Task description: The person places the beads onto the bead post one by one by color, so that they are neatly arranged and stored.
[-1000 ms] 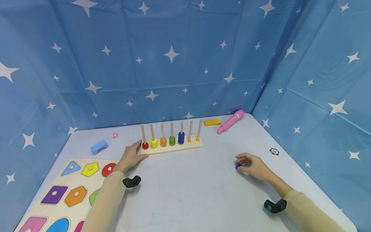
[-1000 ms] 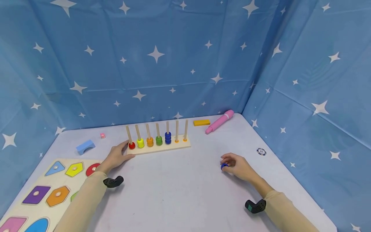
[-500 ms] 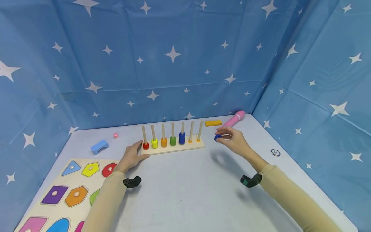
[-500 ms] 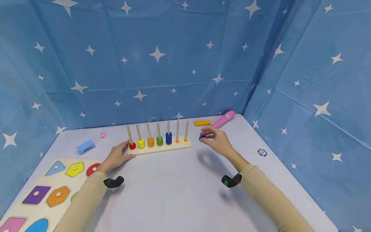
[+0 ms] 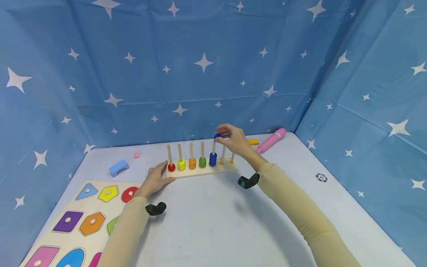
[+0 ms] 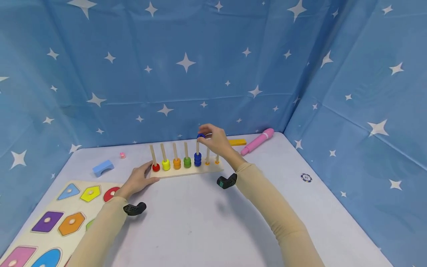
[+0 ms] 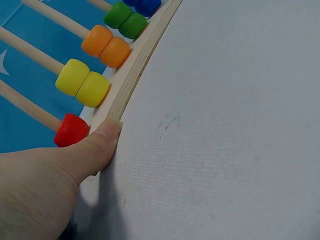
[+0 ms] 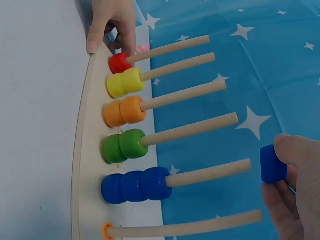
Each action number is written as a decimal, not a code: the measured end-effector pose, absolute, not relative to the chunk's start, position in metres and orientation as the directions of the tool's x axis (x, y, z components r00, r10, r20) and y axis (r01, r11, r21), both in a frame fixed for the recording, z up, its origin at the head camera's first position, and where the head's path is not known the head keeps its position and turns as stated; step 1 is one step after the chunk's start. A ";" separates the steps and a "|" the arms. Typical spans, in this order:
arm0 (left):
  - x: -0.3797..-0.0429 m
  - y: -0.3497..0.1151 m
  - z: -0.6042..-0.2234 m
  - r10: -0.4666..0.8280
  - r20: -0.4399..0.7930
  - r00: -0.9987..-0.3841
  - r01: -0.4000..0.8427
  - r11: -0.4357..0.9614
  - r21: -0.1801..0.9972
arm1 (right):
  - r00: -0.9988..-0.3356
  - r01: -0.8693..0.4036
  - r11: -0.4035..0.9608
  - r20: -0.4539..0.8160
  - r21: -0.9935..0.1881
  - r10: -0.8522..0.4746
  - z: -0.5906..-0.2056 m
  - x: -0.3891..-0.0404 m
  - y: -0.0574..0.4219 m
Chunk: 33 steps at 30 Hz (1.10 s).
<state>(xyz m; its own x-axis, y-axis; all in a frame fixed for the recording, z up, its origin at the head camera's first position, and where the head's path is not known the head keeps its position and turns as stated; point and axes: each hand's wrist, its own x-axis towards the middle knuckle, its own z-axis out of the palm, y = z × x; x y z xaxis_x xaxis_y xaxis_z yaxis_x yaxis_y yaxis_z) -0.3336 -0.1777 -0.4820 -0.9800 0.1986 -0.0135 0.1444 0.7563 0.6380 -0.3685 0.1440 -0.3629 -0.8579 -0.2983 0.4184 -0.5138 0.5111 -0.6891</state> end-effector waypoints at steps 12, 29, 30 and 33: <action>-0.335 -0.172 -0.484 0.202 -0.010 -0.979 0.150 0.759 0.634 | -0.869 -0.495 0.569 0.379 -0.657 -0.318 -0.368 -0.373 0.137; -0.333 -0.177 -0.481 0.193 -0.031 -0.981 0.130 0.762 0.634 | -0.852 -0.513 0.509 0.481 -0.691 -0.206 -0.373 -0.363 0.184; -0.333 -0.177 -0.480 0.195 -0.031 -0.980 0.131 0.762 0.634 | -0.852 -0.513 0.499 0.487 -0.699 -0.194 -0.374 -0.362 0.190; -0.335 -0.177 -0.479 0.196 -0.032 -0.980 0.130 0.758 0.639 | -0.864 -0.484 0.499 0.482 -0.719 -0.144 -0.381 -0.356 0.210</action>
<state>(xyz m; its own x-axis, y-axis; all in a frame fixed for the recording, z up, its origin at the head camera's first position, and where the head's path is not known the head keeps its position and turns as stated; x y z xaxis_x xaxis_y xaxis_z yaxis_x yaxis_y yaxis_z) -0.3354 -0.1774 -0.4791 -0.9801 0.1956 -0.0324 0.1302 0.7581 0.6390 -0.3558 0.2103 -0.3809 -0.8643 -0.1436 0.4820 -0.4838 0.4994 -0.7187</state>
